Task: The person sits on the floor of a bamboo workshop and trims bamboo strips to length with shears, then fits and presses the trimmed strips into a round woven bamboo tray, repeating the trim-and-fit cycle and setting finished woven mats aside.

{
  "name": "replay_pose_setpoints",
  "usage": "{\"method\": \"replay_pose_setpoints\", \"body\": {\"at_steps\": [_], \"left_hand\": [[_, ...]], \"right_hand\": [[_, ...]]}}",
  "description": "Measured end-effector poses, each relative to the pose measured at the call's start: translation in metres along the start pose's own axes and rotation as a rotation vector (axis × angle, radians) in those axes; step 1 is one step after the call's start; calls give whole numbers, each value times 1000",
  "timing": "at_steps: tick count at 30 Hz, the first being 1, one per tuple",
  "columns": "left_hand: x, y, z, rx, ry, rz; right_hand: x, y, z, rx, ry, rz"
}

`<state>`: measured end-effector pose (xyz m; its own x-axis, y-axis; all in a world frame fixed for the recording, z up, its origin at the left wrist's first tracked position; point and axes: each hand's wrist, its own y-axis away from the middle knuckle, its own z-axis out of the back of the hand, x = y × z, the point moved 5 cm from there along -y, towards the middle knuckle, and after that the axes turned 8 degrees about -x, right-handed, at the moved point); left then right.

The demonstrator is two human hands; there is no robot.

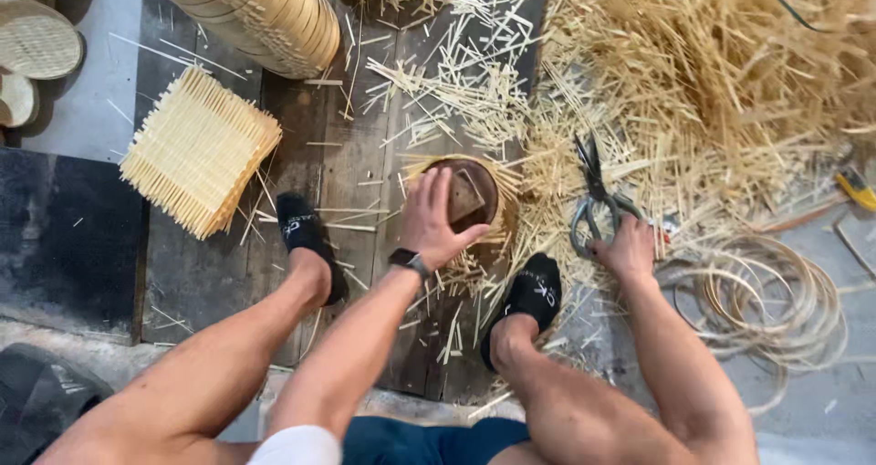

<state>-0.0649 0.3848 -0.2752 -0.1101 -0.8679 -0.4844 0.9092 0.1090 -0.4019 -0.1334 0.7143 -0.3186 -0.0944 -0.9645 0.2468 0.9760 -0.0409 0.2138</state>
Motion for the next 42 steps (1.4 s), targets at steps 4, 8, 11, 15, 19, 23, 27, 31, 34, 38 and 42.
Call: {"method": "replay_pose_setpoints", "body": {"at_steps": [4,8,11,15,19,23,27,31,34,38,42], "left_hand": [[15,-22,-28,64,-27,174],[18,-15,-25,59,100,-29],[21,-12,-26,165,168,-92],[25,-17,-23,400,126,-219],[17,-11,-5,189,155,-105],[10,10,-16,100,147,244],[9,13,-20,63,101,215],[17,8,-14,96,139,220],[11,6,-18,207,210,134],[6,6,-25,74,232,292],[-6,11,-34,119,206,250]], "right_hand": [[1,-24,-18,53,-101,-50],[-9,-19,-32,318,-320,-167],[-12,9,-38,459,-645,-367],[13,55,-37,407,-1011,-581],[71,73,-15,230,-1336,-358],[114,78,-18,351,-956,-328],[117,76,-39,707,-784,-504],[90,58,-30,552,-620,-328],[73,50,-14,345,-361,-102],[79,43,-5,58,-57,210],[79,32,-11,-24,125,243]]}}
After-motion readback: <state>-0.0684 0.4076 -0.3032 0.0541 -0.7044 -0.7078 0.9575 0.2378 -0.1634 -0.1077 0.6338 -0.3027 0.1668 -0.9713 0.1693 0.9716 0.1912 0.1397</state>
